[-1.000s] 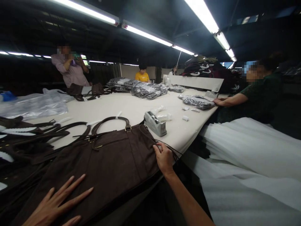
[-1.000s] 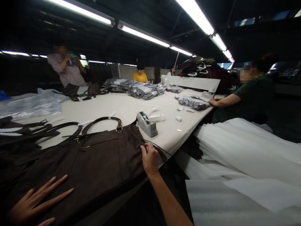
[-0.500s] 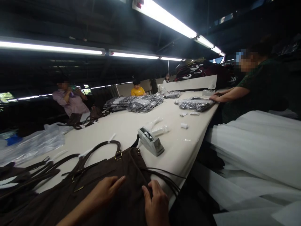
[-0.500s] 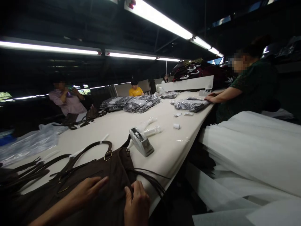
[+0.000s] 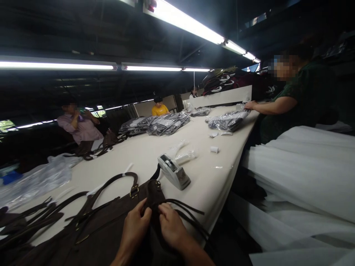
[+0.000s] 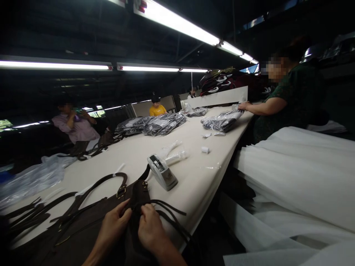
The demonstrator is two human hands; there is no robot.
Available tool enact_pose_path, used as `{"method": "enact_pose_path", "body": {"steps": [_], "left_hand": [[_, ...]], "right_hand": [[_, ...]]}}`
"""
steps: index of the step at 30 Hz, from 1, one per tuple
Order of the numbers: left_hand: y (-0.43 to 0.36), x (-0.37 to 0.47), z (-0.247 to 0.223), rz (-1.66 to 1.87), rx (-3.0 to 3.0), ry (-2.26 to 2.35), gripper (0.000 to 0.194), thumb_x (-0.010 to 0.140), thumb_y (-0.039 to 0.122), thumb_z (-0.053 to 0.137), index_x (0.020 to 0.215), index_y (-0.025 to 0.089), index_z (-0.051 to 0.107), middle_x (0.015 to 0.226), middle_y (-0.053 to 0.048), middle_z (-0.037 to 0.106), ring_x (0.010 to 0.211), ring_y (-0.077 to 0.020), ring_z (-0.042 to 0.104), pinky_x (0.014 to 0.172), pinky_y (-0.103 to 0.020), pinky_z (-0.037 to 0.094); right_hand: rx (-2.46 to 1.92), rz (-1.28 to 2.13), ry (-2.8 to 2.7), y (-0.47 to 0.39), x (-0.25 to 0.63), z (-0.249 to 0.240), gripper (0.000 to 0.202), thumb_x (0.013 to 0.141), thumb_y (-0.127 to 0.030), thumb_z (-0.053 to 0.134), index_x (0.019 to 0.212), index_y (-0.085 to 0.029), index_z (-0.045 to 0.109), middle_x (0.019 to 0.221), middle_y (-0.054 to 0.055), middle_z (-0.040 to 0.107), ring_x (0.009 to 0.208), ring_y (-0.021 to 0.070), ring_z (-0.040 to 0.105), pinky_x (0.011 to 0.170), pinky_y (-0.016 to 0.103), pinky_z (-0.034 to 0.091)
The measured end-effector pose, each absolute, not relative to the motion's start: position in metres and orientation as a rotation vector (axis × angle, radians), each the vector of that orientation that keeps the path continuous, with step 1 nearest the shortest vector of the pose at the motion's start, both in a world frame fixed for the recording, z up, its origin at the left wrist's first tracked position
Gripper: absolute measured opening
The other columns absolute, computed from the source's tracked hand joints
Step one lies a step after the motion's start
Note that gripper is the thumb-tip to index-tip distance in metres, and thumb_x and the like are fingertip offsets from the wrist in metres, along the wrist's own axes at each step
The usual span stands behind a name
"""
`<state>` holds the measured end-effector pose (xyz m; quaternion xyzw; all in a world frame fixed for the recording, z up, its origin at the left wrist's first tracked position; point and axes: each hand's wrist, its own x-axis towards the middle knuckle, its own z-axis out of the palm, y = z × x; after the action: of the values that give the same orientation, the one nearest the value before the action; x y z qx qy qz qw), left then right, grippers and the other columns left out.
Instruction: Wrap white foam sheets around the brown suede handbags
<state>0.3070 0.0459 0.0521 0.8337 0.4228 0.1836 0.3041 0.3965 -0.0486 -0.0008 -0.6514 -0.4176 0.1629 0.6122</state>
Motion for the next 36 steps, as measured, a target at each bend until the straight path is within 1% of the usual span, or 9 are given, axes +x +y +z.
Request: {"method": "enact_pose_path", "body": {"steps": [2,7,9,14,16,23,27,31,36], "left_hand": [[0.044,0.305,0.056,0.545,2.234,1.145,0.053,0.078,0.035,0.042,0.122,0.012,0.061,0.107,-0.009,0.072,0.099,-0.0235,0.067,0.085,-0.03,0.049],[0.035,0.31,0.063,0.574,2.383,1.241,0.052,0.077,0.037,0.039,0.113,0.015,0.068,0.064,-0.003,0.07,0.065,-0.023,0.067,0.066,-0.031,0.048],[0.032,0.312,0.063,0.573,2.363,1.186,0.053,0.076,0.039,0.039,0.115,0.016,0.068,0.057,-0.001,0.066,0.055,-0.021,0.063,0.059,-0.03,0.047],[0.036,0.305,0.06,0.759,2.157,1.229,0.084,0.07,0.049,0.048,0.142,0.007,0.04,0.077,-0.004,0.072,0.075,-0.0241,0.069,0.068,-0.03,0.052],[0.04,0.302,0.06,0.733,2.058,1.241,0.089,0.064,0.052,0.051,0.137,0.002,0.045,0.079,-0.007,0.073,0.084,-0.028,0.069,0.073,-0.033,0.053],[0.049,0.3,0.055,0.716,1.935,1.065,0.07,0.06,0.048,0.05,0.117,0.01,0.065,0.109,-0.009,0.072,0.111,-0.0297,0.062,0.094,-0.035,0.049],[0.045,0.303,0.05,0.58,2.205,1.148,0.066,0.073,0.041,0.039,0.127,0.008,0.058,0.122,-0.013,0.065,0.117,-0.0287,0.059,0.1,-0.037,0.044],[0.038,0.305,0.048,0.365,2.4,1.138,0.06,0.084,0.027,0.031,0.138,0.007,0.046,0.127,-0.016,0.061,0.116,-0.0272,0.059,0.097,-0.037,0.044],[0.03,0.308,0.039,0.027,2.595,1.103,0.066,0.082,0.014,0.034,0.147,0.006,0.027,0.128,-0.021,0.059,0.111,-0.0329,0.061,0.089,-0.043,0.046]], "right_hand": [[-1.435,0.512,-1.039,-0.032,0.394,0.002,0.037,0.073,-0.002,0.04,0.091,-0.018,0.068,0.1,0.007,0.068,0.097,0.0189,0.063,0.089,0.029,0.048],[-1.219,1.077,-0.999,-0.017,0.398,0.007,0.034,0.072,-0.005,0.043,0.088,-0.016,0.071,0.077,0.003,0.068,0.073,0.0173,0.062,0.069,0.028,0.048],[-1.305,0.979,-0.938,-0.016,0.401,0.006,0.029,0.073,-0.008,0.047,0.088,-0.014,0.071,0.078,0.005,0.068,0.075,0.0194,0.062,0.071,0.031,0.049],[-1.561,0.344,-0.802,-0.007,0.392,0.002,0.041,0.071,-0.013,0.059,0.111,-0.012,0.067,0.118,0.015,0.062,0.115,0.0287,0.053,0.1,0.039,0.04],[-1.544,0.338,-0.767,-0.004,0.389,0.003,0.049,0.07,-0.014,0.061,0.12,-0.011,0.062,0.123,0.016,0.059,0.121,0.0283,0.05,0.105,0.038,0.036],[-1.297,0.612,-0.943,0.002,0.397,0.007,0.037,0.079,-0.01,0.046,0.107,-0.015,0.068,0.109,0.009,0.069,0.107,0.0211,0.061,0.096,0.031,0.043],[-1.112,0.873,-1.069,0.009,0.402,0.005,0.028,0.072,-0.007,0.05,0.089,-0.016,0.07,0.088,0.002,0.069,0.091,0.0185,0.062,0.083,0.027,0.046],[-0.928,1.181,-0.672,0.022,0.409,0.007,0.014,0.066,-0.003,0.054,0.071,-0.014,0.061,0.064,-0.002,0.058,0.067,0.0127,0.055,0.069,0.023,0.044],[-0.668,1.539,-0.328,0.033,0.438,0.019,0.014,0.074,-0.01,0.047,0.061,-0.016,0.05,0.056,-0.001,0.048,0.054,0.0099,0.048,0.06,0.021,0.043]]}}
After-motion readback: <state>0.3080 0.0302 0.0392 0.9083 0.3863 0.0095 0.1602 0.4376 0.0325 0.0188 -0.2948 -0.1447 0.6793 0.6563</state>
